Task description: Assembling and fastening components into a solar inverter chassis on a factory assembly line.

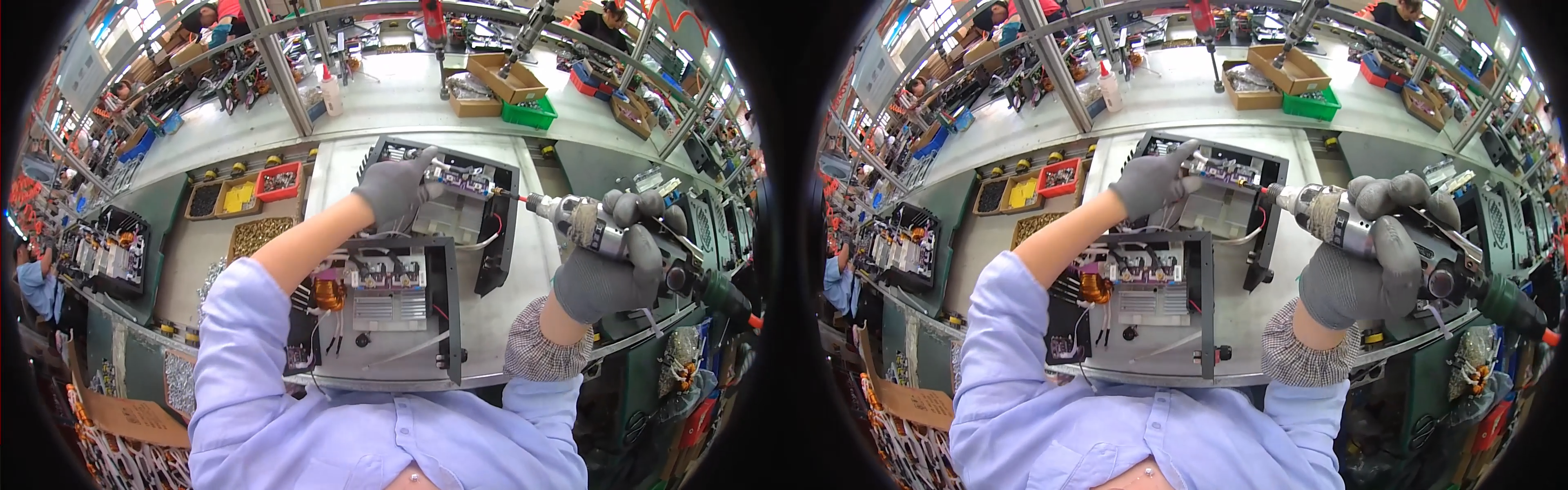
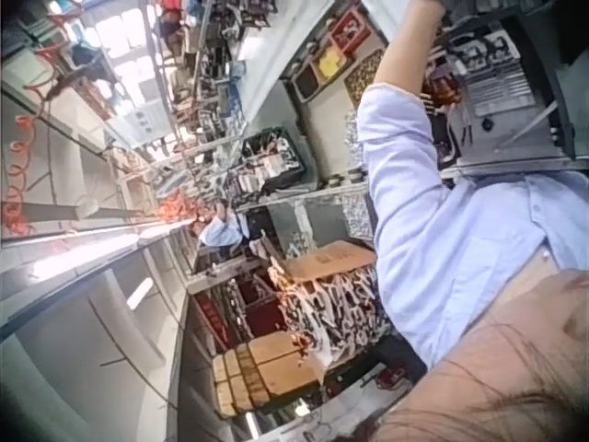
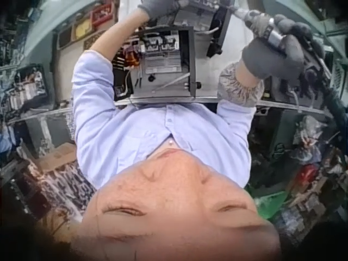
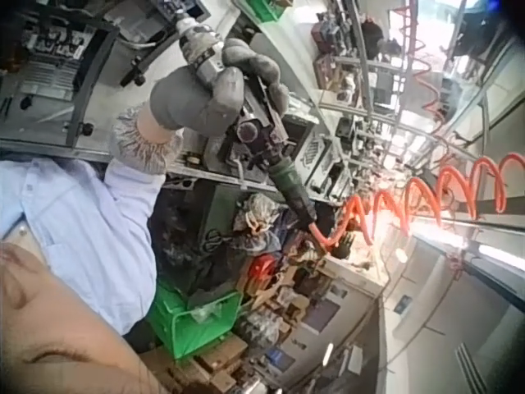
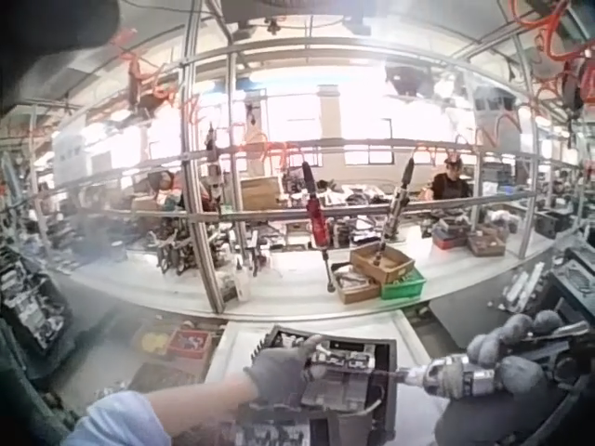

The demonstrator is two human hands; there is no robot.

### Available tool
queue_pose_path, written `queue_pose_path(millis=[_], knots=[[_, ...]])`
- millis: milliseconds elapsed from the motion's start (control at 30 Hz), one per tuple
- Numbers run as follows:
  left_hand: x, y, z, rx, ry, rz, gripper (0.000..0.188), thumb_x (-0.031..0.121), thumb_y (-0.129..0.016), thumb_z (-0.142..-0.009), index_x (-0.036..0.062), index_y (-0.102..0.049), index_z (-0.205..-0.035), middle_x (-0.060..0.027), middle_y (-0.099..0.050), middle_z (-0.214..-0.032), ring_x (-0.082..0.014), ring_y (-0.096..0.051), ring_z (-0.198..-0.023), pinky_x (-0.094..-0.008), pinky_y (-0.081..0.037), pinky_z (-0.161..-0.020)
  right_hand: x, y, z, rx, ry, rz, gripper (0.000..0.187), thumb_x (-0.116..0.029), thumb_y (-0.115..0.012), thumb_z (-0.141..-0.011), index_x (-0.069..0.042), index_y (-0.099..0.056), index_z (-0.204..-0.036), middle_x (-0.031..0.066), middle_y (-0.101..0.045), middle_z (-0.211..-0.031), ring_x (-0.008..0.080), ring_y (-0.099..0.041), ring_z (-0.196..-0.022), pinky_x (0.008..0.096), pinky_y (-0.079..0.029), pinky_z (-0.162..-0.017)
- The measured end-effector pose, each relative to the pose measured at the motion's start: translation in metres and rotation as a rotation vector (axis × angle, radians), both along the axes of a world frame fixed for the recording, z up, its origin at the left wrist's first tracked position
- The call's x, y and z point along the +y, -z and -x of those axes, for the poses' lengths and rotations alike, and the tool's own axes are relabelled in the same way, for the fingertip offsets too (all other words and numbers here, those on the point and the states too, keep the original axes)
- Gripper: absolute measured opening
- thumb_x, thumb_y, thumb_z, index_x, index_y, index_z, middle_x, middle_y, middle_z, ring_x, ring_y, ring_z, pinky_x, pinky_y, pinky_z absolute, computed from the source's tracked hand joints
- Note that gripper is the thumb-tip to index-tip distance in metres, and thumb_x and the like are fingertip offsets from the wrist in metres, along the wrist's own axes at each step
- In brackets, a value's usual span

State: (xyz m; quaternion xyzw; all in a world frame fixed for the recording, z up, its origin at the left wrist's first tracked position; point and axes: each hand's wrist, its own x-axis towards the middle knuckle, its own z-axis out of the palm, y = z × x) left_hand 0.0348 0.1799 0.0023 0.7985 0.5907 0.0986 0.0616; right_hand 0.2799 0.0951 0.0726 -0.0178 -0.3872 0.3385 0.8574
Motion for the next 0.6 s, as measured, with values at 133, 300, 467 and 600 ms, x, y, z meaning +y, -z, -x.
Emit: queue_pose_path(millis=[133, 300, 467, 600], knots=[[0.064, 0.024, 0.01, 0.047, 0.186, -0.232, 0.037, 0.045, -0.045, -0.095, 0.0144, -0.065, -0.098, -0.011, -0.068, -0.076, -0.0302, -0.068, -0.072, -0.0428, -0.052, -0.064, 0.024, -0.001, 0.005, -0.009, -0.002, -0.003, 0.048, 0.002, -0.049, -0.065, -0.011, -0.055, -0.11, 0.0132, -0.066, -0.097, 0.0221, -0.064, -0.076, 0.0352, -0.054, -0.072], [0.072, 0.048, 0.014, -0.023, 0.375, -0.658, 0.002, 0.018, -0.058, -0.08, 0.0156, -0.058, -0.08, -0.0041, -0.062, -0.063, -0.0212, -0.065, -0.057, -0.0352, -0.05, -0.049, 0.051, -0.01, 0.013, -0.053, 0.105, 0.0, 0.044, 0.003, -0.051, -0.068, -0.007, -0.054, -0.111, 0.0131, -0.065, -0.095, 0.0216, -0.064, -0.076, 0.0361, -0.055, -0.071], [0.075, 0.051, 0.011, 0.256, 0.434, -0.694, 0.004, 0.012, -0.055, -0.08, 0.0133, -0.052, -0.079, -0.001, -0.058, -0.062, -0.0186, -0.062, -0.056, -0.0335, -0.047, -0.045, 0.07, -0.024, 0.022, -0.195, -0.033, 0.127, 0.041, 0.004, -0.053, -0.07, 0.002, -0.052, -0.111, 0.0149, -0.062, -0.094, 0.0204, -0.062, -0.07, 0.0311, -0.054, -0.069], [0.075, 0.052, 0.012, 0.284, 0.431, -0.691, 0.003, 0.012, -0.055, -0.08, 0.0132, -0.053, -0.079, -0.0014, -0.059, -0.062, -0.018, -0.063, -0.058, -0.0324, -0.048, -0.048, 0.081, -0.025, 0.043, -0.224, -0.085, 0.215, 0.042, 0.008, -0.054, -0.067, 0.002, -0.055, -0.108, 0.0137, -0.063, -0.089, 0.0169, -0.059, -0.064, 0.0263, -0.051, -0.061]])
